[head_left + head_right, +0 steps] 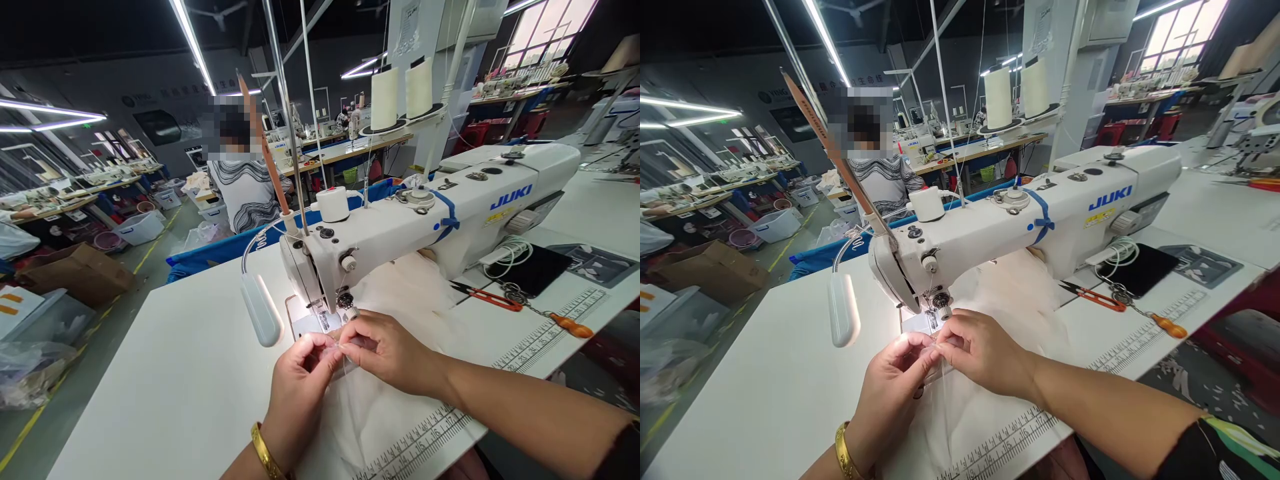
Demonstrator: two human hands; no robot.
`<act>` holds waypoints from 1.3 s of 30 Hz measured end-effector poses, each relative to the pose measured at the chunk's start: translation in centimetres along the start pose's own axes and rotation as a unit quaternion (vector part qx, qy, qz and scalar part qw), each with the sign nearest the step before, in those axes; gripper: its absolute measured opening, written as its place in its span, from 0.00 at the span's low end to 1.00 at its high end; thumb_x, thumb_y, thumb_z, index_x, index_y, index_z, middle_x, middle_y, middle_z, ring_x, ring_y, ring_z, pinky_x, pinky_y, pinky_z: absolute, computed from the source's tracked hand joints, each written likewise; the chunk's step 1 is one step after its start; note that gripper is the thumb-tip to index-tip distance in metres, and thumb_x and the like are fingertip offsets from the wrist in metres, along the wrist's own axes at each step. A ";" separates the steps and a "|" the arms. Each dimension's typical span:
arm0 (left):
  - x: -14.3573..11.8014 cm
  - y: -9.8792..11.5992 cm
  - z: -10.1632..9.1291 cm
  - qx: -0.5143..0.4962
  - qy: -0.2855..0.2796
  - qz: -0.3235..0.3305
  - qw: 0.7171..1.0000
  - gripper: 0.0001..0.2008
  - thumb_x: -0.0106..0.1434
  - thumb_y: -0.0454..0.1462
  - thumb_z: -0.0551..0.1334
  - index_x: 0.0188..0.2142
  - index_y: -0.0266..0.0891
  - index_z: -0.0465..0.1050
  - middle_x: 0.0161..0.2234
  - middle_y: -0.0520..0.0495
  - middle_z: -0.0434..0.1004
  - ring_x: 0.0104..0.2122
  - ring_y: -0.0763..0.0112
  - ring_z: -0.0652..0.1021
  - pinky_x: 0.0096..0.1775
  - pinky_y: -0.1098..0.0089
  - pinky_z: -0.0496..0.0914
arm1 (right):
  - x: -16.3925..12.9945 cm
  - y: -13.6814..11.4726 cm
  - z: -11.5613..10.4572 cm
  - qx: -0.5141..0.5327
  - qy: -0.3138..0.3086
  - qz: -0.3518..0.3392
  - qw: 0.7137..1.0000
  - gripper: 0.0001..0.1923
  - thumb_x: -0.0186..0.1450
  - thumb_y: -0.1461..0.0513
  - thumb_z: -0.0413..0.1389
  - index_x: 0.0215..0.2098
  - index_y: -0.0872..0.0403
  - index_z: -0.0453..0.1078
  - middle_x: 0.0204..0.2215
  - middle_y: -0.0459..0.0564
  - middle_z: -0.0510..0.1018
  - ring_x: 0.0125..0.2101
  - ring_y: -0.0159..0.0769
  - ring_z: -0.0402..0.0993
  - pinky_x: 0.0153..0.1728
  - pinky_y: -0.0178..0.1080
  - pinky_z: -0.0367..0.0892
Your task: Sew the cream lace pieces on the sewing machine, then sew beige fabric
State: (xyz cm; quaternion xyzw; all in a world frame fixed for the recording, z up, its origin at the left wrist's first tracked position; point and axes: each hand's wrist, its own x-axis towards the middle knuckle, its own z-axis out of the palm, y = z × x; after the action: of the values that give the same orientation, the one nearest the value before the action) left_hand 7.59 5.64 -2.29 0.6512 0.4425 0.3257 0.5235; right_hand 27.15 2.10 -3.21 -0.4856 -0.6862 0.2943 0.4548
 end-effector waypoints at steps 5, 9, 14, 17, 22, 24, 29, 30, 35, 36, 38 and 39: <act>0.1 0.1 -0.1 0.005 0.013 -0.002 1.000 0.18 0.61 0.52 0.71 0.32 0.40 0.83 0.29 0.48 0.79 0.24 0.72 0.69 0.23 0.73 0.65 | 0.1 0.0 -0.1 -0.017 0.000 0.001 1.000 0.05 0.71 0.59 0.59 0.41 0.51 0.76 0.36 0.47 0.75 0.38 0.38 0.72 0.39 0.39 0.67; 0.1 -0.1 -0.3 -0.017 0.006 -0.019 1.000 0.19 0.60 0.54 0.71 0.33 0.40 0.83 0.29 0.48 0.78 0.23 0.73 0.67 0.23 0.73 0.63 | 0.1 0.0 -0.2 -0.015 -0.008 -0.009 1.000 0.07 0.72 0.58 0.59 0.44 0.51 0.78 0.35 0.47 0.75 0.38 0.38 0.72 0.40 0.40 0.67; 0.2 -0.5 -0.2 0.013 -0.003 -0.012 1.000 0.19 0.62 0.54 0.70 0.34 0.39 0.82 0.28 0.49 0.75 0.23 0.72 0.66 0.23 0.73 0.62 | 0.3 0.5 0.0 -0.026 0.003 -0.021 0.999 0.07 0.72 0.62 0.56 0.38 0.51 0.76 0.32 0.44 0.72 0.30 0.33 0.68 0.34 0.37 0.64; 0.2 0.0 0.0 0.073 0.004 0.027 0.997 0.20 0.64 0.54 0.67 0.32 0.40 0.80 0.28 0.49 0.74 0.25 0.71 0.68 0.25 0.72 0.64 | 0.1 0.4 0.0 -0.033 -0.002 -0.024 0.999 0.06 0.72 0.61 0.54 0.38 0.52 0.71 0.34 0.45 0.72 0.28 0.32 0.67 0.33 0.37 0.63; -1.7 3.3 -0.4 0.072 -0.094 0.033 0.992 0.23 0.66 0.57 0.64 0.27 0.40 0.74 0.28 0.47 0.73 0.29 0.67 0.70 0.31 0.69 0.66 | -1.9 -3.3 -1.3 0.000 -0.045 -0.001 0.999 0.08 0.75 0.58 0.52 0.38 0.51 0.66 0.35 0.47 0.75 0.35 0.37 0.71 0.37 0.39 0.64; -2.5 4.6 -0.8 0.033 -0.177 0.002 0.984 0.23 0.66 0.57 0.64 0.28 0.41 0.74 0.29 0.45 0.74 0.31 0.64 0.72 0.33 0.68 0.67 | -2.5 -5.0 -1.9 0.092 -0.109 0.082 0.986 0.09 0.76 0.56 0.53 0.39 0.50 0.66 0.31 0.44 0.76 0.32 0.36 0.73 0.33 0.37 0.65; -0.9 3.3 -1.0 0.121 -0.151 0.006 0.981 0.22 0.68 0.51 0.59 0.22 0.42 0.66 0.24 0.50 0.68 0.27 0.67 0.67 0.29 0.69 0.62 | -0.6 -4.0 -1.0 0.019 -0.117 0.133 0.984 0.07 0.71 0.63 0.55 0.33 0.51 0.64 0.28 0.43 0.74 0.29 0.35 0.69 0.29 0.35 0.60; -0.2 2.5 -1.0 0.181 -0.120 0.027 0.976 0.21 0.67 0.48 0.59 0.20 0.42 0.62 0.22 0.51 0.66 0.26 0.67 0.66 0.28 0.69 0.61 | 0.2 -3.1 -0.5 -0.052 -0.104 0.110 0.987 0.08 0.69 0.65 0.54 0.32 0.51 0.63 0.28 0.44 0.74 0.30 0.35 0.68 0.30 0.36 0.59; 2.0 -0.6 -1.2 0.415 0.001 0.192 0.889 0.11 0.63 0.36 0.62 0.25 0.43 0.64 0.27 0.48 0.72 0.29 0.62 0.70 0.30 0.66 0.62 | 2.7 0.4 1.6 -0.222 -0.080 0.023 0.971 0.16 0.67 0.70 0.53 0.27 0.50 0.54 0.25 0.44 0.67 0.28 0.35 0.59 0.31 0.39 0.52; 2.0 -0.8 -1.4 0.429 0.013 0.227 0.874 0.07 0.64 0.35 0.62 0.29 0.42 0.68 0.30 0.47 0.74 0.30 0.61 0.71 0.31 0.66 0.63 | 2.9 0.6 1.7 -0.224 -0.076 0.021 0.971 0.15 0.66 0.70 0.54 0.27 0.50 0.55 0.26 0.45 0.68 0.29 0.36 0.60 0.32 0.39 0.52; 1.8 -1.0 -1.7 0.445 0.008 0.306 0.842 0.05 0.68 0.32 0.60 0.36 0.41 0.73 0.35 0.45 0.76 0.32 0.61 0.72 0.33 0.65 0.66 | 3.1 0.7 1.8 -0.230 -0.072 0.018 0.970 0.13 0.66 0.71 0.53 0.28 0.51 0.59 0.28 0.46 0.70 0.30 0.37 0.62 0.34 0.39 0.54; 1.6 -1.0 -1.9 0.451 -0.007 0.341 0.825 0.08 0.70 0.30 0.57 0.39 0.41 0.74 0.36 0.45 0.77 0.33 0.61 0.73 0.35 0.64 0.67 | 3.2 0.7 1.7 -0.233 -0.071 0.017 0.970 0.12 0.66 0.72 0.53 0.29 0.51 0.61 0.28 0.46 0.70 0.31 0.37 0.63 0.34 0.39 0.55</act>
State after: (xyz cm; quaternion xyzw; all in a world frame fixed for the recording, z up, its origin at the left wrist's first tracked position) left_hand 6.33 7.88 -2.88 0.9266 0.2857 0.2428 0.0302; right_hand 25.50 5.39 -3.45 -0.5677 -0.7577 0.1681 0.2744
